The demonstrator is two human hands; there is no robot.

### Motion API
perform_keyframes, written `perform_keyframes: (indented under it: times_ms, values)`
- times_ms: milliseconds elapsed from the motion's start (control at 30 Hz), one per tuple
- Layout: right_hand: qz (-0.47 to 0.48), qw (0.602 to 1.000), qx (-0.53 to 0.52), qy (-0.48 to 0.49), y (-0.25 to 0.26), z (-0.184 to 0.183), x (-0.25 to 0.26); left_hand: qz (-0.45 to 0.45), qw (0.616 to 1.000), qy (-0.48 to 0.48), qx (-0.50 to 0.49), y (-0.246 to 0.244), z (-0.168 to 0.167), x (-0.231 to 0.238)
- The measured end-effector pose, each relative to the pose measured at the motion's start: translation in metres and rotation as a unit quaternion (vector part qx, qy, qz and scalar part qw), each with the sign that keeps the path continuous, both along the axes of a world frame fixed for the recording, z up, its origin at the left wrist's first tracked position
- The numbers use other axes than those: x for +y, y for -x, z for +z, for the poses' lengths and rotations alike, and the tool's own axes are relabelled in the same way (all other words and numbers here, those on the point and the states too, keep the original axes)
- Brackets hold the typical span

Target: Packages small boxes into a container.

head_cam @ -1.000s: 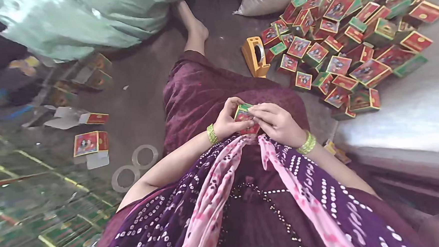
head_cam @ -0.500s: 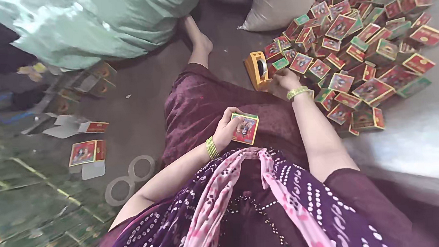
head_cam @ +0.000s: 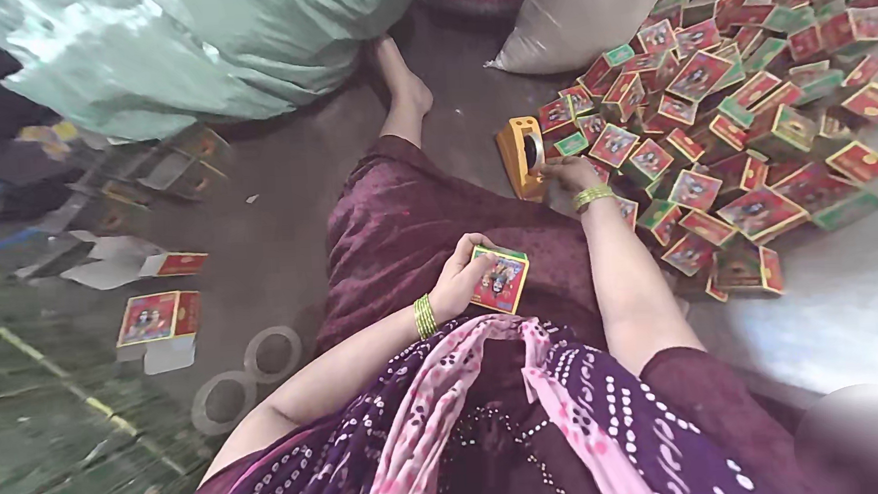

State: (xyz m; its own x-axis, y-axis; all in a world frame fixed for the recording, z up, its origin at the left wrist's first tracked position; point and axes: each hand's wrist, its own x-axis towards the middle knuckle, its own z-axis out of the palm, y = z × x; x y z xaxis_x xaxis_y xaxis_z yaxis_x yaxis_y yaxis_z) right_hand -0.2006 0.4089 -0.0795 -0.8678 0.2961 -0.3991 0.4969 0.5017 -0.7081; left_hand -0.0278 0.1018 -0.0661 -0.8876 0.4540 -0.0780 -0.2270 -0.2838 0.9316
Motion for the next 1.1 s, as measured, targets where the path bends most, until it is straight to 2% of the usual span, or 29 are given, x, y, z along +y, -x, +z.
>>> perform_keyframes:
  times_ms: [233,433,600,733,833,900,967,1033,1100]
  values:
    - [-0.071,0.996,0.004,0.059,-0.03,0.018,-0.007,0.009,1.0,0.0,0.01,0.0,0.001,-0.002]
    - [-0.051,0.998,-0.039,0.002,-0.047,0.015,-0.011,0.008,1.0,0.009,0.002,-0.004,0.002,-0.001]
    - [-0.028,0.998,-0.046,0.014,-0.044,0.002,-0.011,0.017,1.0,0.005,0.005,-0.006,0.002,-0.004]
    - [0.018,0.998,-0.024,-0.053,-0.043,-0.005,-0.009,0.02,1.0,0.012,0.009,-0.007,0.0,-0.004]
    - [0.046,0.974,-0.062,-0.212,-0.044,-0.003,-0.014,0.025,0.999,0.023,0.013,-0.008,0.0,-0.002]
    - [0.057,0.962,-0.076,-0.256,-0.047,0.001,-0.016,0.034,0.999,0.024,0.018,-0.008,0.001,-0.003]
    - [0.062,0.981,-0.022,-0.18,-0.048,0.013,-0.019,0.049,0.998,0.028,0.023,-0.008,0.002,-0.003]
    - [0.055,0.997,0.049,0.006,-0.067,0.03,-0.036,0.065,0.996,0.046,0.041,-0.009,0.001,-0.004]
    - [0.064,0.974,0.09,0.196,-0.104,0.053,-0.061,0.085,0.992,0.073,0.064,-0.009,-0.002,-0.004]
